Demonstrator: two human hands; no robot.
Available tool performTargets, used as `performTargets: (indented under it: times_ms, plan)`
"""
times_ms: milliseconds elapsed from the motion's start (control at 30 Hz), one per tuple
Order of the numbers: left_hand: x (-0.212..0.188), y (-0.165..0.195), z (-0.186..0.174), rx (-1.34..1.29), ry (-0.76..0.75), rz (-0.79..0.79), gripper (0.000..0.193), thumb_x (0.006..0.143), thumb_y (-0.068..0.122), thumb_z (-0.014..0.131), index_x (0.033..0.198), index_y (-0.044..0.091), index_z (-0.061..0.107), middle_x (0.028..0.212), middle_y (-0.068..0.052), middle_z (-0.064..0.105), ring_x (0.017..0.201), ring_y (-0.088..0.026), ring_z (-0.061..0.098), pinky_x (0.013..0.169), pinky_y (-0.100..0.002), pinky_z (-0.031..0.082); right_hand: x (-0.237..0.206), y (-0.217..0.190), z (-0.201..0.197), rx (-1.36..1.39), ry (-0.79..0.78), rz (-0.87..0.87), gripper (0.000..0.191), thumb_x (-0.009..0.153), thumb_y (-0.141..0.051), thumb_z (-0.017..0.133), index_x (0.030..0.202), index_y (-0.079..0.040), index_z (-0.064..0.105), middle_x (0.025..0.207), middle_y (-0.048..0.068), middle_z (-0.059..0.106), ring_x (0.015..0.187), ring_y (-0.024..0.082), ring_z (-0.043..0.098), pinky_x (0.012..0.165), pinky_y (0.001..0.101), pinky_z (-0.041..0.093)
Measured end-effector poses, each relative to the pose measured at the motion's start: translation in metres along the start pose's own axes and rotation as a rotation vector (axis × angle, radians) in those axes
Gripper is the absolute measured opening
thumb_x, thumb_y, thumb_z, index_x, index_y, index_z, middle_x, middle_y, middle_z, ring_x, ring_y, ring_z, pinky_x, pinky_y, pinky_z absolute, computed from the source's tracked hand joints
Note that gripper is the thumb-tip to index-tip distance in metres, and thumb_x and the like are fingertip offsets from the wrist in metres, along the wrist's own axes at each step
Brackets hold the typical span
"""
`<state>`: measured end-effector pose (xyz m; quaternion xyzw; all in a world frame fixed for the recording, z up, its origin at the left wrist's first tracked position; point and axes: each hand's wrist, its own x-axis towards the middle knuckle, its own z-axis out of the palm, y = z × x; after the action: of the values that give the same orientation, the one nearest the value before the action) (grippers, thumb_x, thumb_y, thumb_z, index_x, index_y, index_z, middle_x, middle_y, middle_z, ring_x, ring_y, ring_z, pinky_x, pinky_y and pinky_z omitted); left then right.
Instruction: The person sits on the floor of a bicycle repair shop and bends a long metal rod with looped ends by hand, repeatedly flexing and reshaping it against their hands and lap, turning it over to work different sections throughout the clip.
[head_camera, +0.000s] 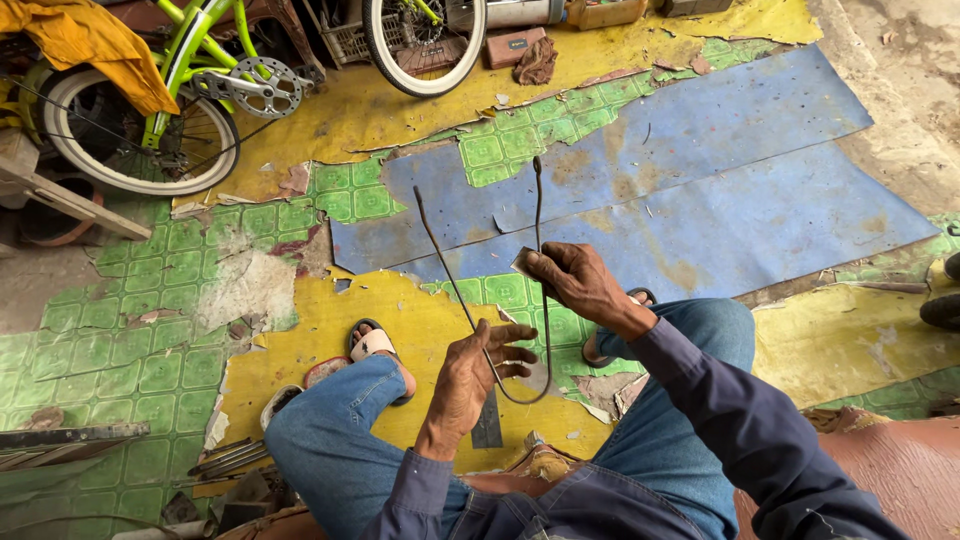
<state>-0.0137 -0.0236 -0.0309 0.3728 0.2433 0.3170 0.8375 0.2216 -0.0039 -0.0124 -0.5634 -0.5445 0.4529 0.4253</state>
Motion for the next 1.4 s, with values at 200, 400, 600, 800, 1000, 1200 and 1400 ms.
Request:
performTargets:
  times_ms: [200, 400, 600, 800, 1000, 1200, 1400]
  plan:
    - [0.003, 0.006, 0.023, -0.181, -0.025, 0.007, 0.044, 0.105, 0.042, 0.058, 0.106, -0.002, 0.065, 0.125, -0.019, 0.067, 0.115, -0.025, 0.068, 0.099, -0.052, 0.057, 0.005, -0.004, 0.002, 0.077, -0.102, 0.017, 0.045, 0.106, -0.044, 0.053, 0.093, -0.004, 0.07, 0.061, -0.004, 0.047, 0.054, 0.005, 0.042, 0.046, 0.0274, 0.034]
    - [0.01, 0.011, 0.036, -0.503, -0.102, -0.07, 0.043, 0.105, 0.045, 0.055, 0.12, 0.005, 0.059, 0.116, -0.025, 0.068, 0.097, -0.031, 0.068, 0.087, -0.046, 0.055, 0.013, -0.004, 0.01, 0.056, -0.018, -0.084, 0.042, 0.104, -0.041, 0.053, 0.099, -0.004, 0.072, 0.06, -0.004, 0.05, 0.053, 0.005, 0.044, 0.045, 0.0272, 0.034]
    - [0.015, 0.013, 0.036, -0.368, 0.092, 0.171, 0.054, 0.109, 0.042, 0.051, 0.139, -0.002, 0.056, 0.098, -0.016, 0.064, 0.091, -0.024, 0.064, 0.087, -0.04, 0.052, -0.019, 0.007, 0.019, 0.012, 0.347, -0.132, 0.037, 0.107, -0.033, 0.058, 0.095, 0.0, 0.069, 0.064, -0.002, 0.056, 0.056, 0.005, 0.05, 0.046, 0.0246, 0.038]
    - [0.025, 0.024, 0.043, -0.277, 0.24, 0.534, 0.047, 0.107, 0.032, 0.05, 0.139, -0.003, 0.053, 0.095, -0.013, 0.061, 0.088, -0.023, 0.06, 0.081, -0.041, 0.053, -0.081, 0.015, 0.075, 0.282, 0.257, -0.008, 0.024, 0.098, -0.029, 0.063, 0.1, -0.005, 0.066, 0.061, -0.002, 0.057, 0.052, 0.005, 0.048, 0.044, 0.0247, 0.037]
    - [0.026, 0.025, 0.045, -0.331, 0.24, 0.578, 0.043, 0.108, 0.028, 0.051, 0.138, -0.004, 0.049, 0.094, -0.013, 0.06, 0.086, -0.023, 0.059, 0.081, -0.042, 0.054, -0.066, 0.016, 0.089, 0.267, 0.181, -0.07, 0.029, 0.104, -0.031, 0.06, 0.095, -0.003, 0.066, 0.063, -0.001, 0.06, 0.056, 0.004, 0.055, 0.049, 0.0247, 0.043]
    - [0.023, 0.027, 0.037, -0.322, 0.343, 0.559, 0.043, 0.109, 0.029, 0.052, 0.138, -0.004, 0.051, 0.093, -0.012, 0.06, 0.087, -0.023, 0.058, 0.083, -0.041, 0.053, -0.065, 0.004, 0.09, 0.383, 0.103, 0.075, 0.028, 0.102, -0.03, 0.06, 0.096, -0.004, 0.067, 0.065, -0.001, 0.062, 0.049, 0.006, 0.046, 0.044, 0.0256, 0.035]
    - [0.022, 0.024, 0.041, -0.405, 0.405, 0.644, 0.043, 0.107, 0.028, 0.05, 0.137, -0.003, 0.051, 0.094, -0.011, 0.061, 0.086, -0.022, 0.059, 0.083, -0.04, 0.052, -0.071, 0.002, 0.1, 0.471, 0.129, 0.007, 0.027, 0.101, -0.03, 0.066, 0.1, -0.003, 0.063, 0.067, -0.003, 0.054, 0.054, 0.005, 0.046, 0.047, 0.024, 0.035]
